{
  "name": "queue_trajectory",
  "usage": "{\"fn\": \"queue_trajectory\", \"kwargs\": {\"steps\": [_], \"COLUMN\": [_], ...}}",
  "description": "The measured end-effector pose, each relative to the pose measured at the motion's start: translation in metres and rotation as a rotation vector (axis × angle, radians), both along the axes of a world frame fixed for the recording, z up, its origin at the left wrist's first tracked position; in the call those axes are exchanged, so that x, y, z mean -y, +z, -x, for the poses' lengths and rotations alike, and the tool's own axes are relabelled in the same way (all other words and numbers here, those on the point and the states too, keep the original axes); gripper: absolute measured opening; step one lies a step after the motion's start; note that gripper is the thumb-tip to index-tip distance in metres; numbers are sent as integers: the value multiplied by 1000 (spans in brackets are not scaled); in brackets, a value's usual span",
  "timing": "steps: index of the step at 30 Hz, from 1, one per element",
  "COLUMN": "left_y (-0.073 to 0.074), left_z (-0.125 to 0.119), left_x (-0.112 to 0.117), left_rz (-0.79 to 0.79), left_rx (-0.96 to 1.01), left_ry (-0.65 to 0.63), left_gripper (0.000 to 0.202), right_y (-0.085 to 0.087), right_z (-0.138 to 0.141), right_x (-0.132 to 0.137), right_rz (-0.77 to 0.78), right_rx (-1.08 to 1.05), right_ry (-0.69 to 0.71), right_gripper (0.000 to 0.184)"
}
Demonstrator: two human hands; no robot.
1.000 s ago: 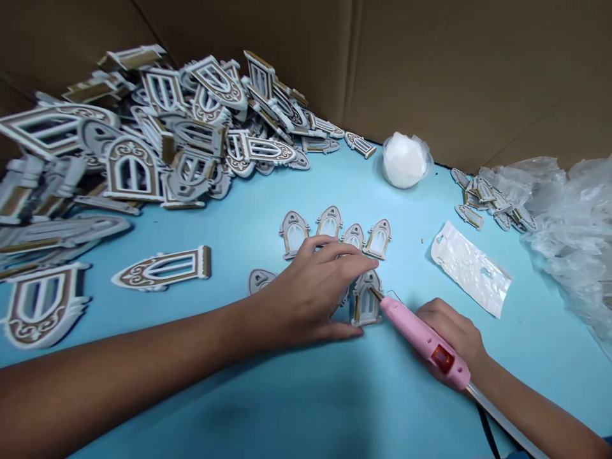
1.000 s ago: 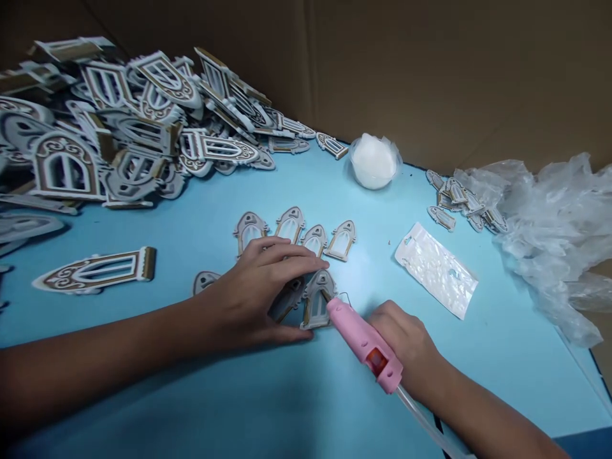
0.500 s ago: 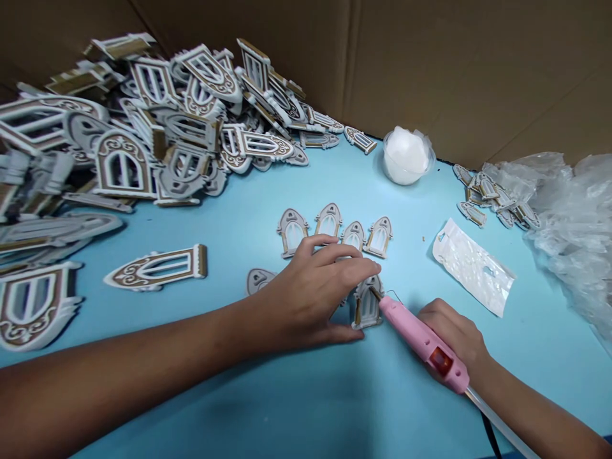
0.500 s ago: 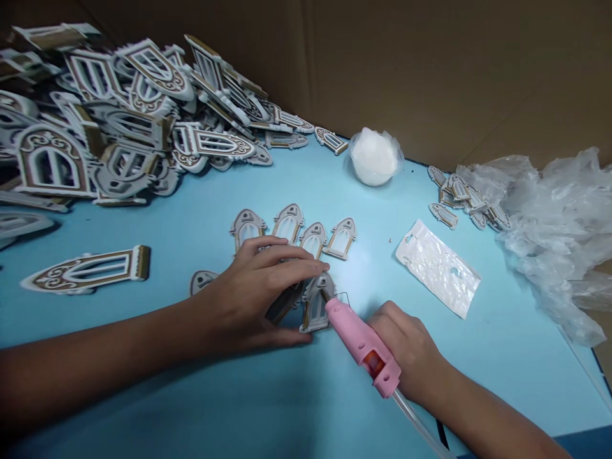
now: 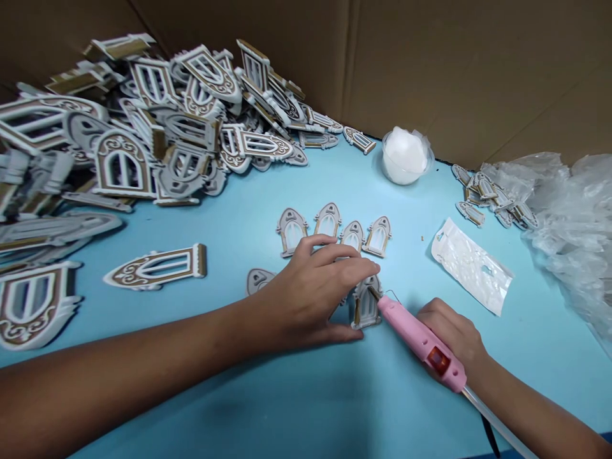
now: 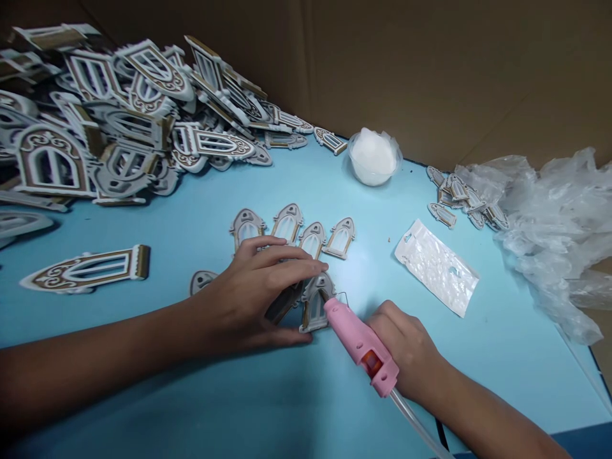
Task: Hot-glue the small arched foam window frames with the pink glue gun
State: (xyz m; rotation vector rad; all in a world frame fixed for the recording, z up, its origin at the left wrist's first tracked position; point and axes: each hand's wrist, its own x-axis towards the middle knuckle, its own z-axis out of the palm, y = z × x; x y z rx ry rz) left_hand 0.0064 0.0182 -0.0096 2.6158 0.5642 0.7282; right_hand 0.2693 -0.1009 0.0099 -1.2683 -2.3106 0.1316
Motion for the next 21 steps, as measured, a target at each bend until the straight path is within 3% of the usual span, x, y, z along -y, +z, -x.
{"fn": "queue_trajectory", "kwargs": {"steps": [14,21], "left_y": [-2,-1], "left_z": [0,0], "left_x": [-1,0], "left_rz": [-29,-30], "left_rx": [29,43], "left_ry": [14,19], "left_gripper": [76,74], "right_y": [-6,-1], "right_z": [-2,-3], "right_x": [2,3], "right_rz": [3,95], "right_rx": [-16,-75], "right_ry": [-23,5], "right_gripper": [27,23]}}
